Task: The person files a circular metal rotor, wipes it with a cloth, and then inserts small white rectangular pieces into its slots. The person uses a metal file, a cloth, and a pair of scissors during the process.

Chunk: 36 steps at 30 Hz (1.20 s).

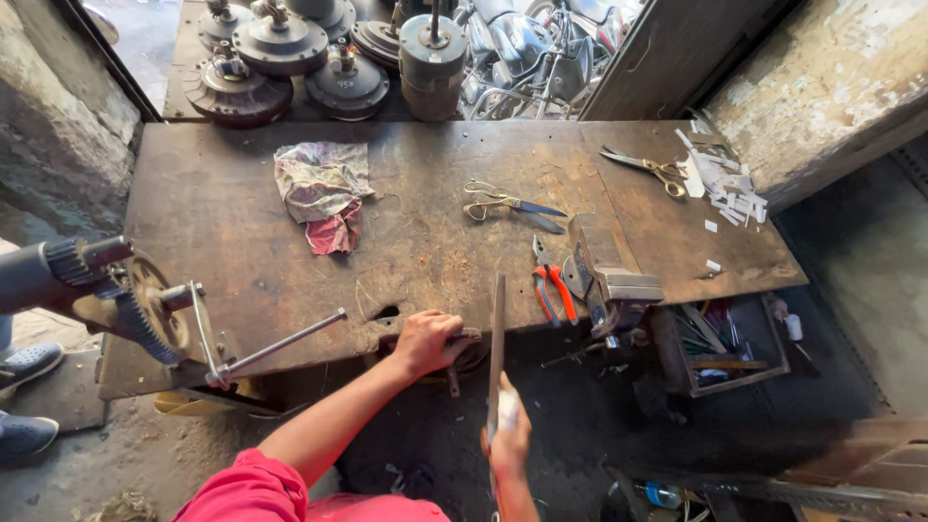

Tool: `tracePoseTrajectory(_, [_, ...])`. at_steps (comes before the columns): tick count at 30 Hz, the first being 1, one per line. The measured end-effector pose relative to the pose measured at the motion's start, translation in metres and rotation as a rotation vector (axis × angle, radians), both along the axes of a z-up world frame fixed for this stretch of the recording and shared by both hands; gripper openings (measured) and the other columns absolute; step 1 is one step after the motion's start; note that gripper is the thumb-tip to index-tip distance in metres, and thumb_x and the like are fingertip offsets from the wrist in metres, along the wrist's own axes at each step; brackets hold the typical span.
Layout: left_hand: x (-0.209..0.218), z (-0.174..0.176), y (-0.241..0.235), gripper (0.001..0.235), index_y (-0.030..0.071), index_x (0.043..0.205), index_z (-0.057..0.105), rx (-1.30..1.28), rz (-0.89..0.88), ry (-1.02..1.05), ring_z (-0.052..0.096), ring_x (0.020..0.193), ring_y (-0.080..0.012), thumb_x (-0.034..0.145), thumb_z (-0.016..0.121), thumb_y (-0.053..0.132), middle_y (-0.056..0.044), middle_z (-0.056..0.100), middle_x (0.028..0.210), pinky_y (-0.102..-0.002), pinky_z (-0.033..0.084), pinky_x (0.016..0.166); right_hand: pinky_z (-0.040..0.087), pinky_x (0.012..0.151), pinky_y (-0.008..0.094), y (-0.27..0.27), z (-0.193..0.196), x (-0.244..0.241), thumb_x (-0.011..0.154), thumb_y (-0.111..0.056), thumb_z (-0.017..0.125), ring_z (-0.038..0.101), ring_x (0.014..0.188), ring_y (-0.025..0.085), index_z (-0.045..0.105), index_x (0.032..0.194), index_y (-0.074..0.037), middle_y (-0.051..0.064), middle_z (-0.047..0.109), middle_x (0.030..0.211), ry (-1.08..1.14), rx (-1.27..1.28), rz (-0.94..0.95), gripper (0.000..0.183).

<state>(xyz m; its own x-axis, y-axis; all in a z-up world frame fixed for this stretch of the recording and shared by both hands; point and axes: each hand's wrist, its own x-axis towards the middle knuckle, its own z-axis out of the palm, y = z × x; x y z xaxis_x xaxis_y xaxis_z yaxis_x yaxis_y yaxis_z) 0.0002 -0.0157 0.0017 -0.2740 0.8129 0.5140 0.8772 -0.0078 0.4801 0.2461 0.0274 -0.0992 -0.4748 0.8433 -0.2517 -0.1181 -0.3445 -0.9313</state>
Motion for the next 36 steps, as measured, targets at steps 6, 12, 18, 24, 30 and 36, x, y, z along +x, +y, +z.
tracePoseTrajectory(6, [-0.007,-0.007,0.007,0.032,0.008,0.076,0.061,0.019,-0.021,0.023,0.07,0.076,-0.0316,0.082,0.08,0.033,-0.01,0.068,0.074,-0.044,0.056,0.07,0.028,0.037,0.025,-0.031,0.003,-0.002,0.095,-0.019,0.057,0.04,0.041,0.006,0.067,0.138,-0.009,-0.005,0.053,0.064,-0.16,-0.025,-0.054,0.045])
tracePoseTrajectory(12, [0.001,-0.003,-0.002,0.029,0.011,0.08,0.065,0.076,0.025,-0.098,0.07,0.072,-0.03,0.08,0.083,0.033,-0.008,0.068,0.073,-0.042,0.055,0.065,0.047,0.102,0.027,0.068,-0.025,-0.1,0.104,-0.016,0.054,0.062,0.117,0.013,0.058,0.141,0.003,0.007,0.068,0.131,0.004,0.549,-0.001,0.042])
tracePoseTrajectory(18, [0.0,0.014,0.009,0.033,0.009,0.101,0.071,-0.017,-0.095,-0.123,0.071,0.079,-0.0331,0.073,0.075,0.027,-0.011,0.072,0.083,-0.045,0.055,0.07,0.042,0.057,0.018,0.056,-0.017,-0.066,0.108,-0.023,0.052,0.054,0.072,0.0,0.061,0.143,-0.004,-0.004,0.069,0.109,0.097,0.289,0.032,0.041])
tracePoseTrajectory(24, [-0.005,0.015,0.017,0.032,0.009,0.082,0.063,-0.307,-0.213,0.126,0.069,0.077,-0.0358,0.077,0.077,0.037,-0.014,0.069,0.072,-0.048,0.054,0.078,0.023,0.03,0.026,-0.036,-0.007,0.045,0.101,-0.026,0.048,0.033,0.031,0.007,0.066,0.139,-0.017,-0.005,0.044,0.054,-0.09,-0.233,0.002,0.043])
tracePoseTrajectory(30, [-0.008,0.013,0.024,0.029,0.01,0.078,0.061,-0.275,-0.095,0.076,0.069,0.078,-0.0348,0.083,0.074,0.035,-0.012,0.069,0.074,-0.048,0.053,0.071,0.033,0.05,0.02,-0.033,-0.042,-0.011,0.098,-0.025,0.062,0.043,0.058,0.005,0.065,0.145,-0.005,0.001,0.063,0.09,-0.086,0.056,-0.061,0.051])
tracePoseTrajectory(36, [0.001,0.016,0.012,0.031,0.011,0.077,0.064,-0.167,-0.072,0.07,0.07,0.078,-0.0328,0.08,0.079,0.038,-0.01,0.069,0.073,-0.045,0.055,0.073,0.049,0.105,0.033,0.065,-0.033,-0.102,0.109,-0.021,0.056,0.064,0.118,0.017,0.056,0.145,0.005,0.01,0.068,0.132,0.224,0.42,-0.032,0.045])
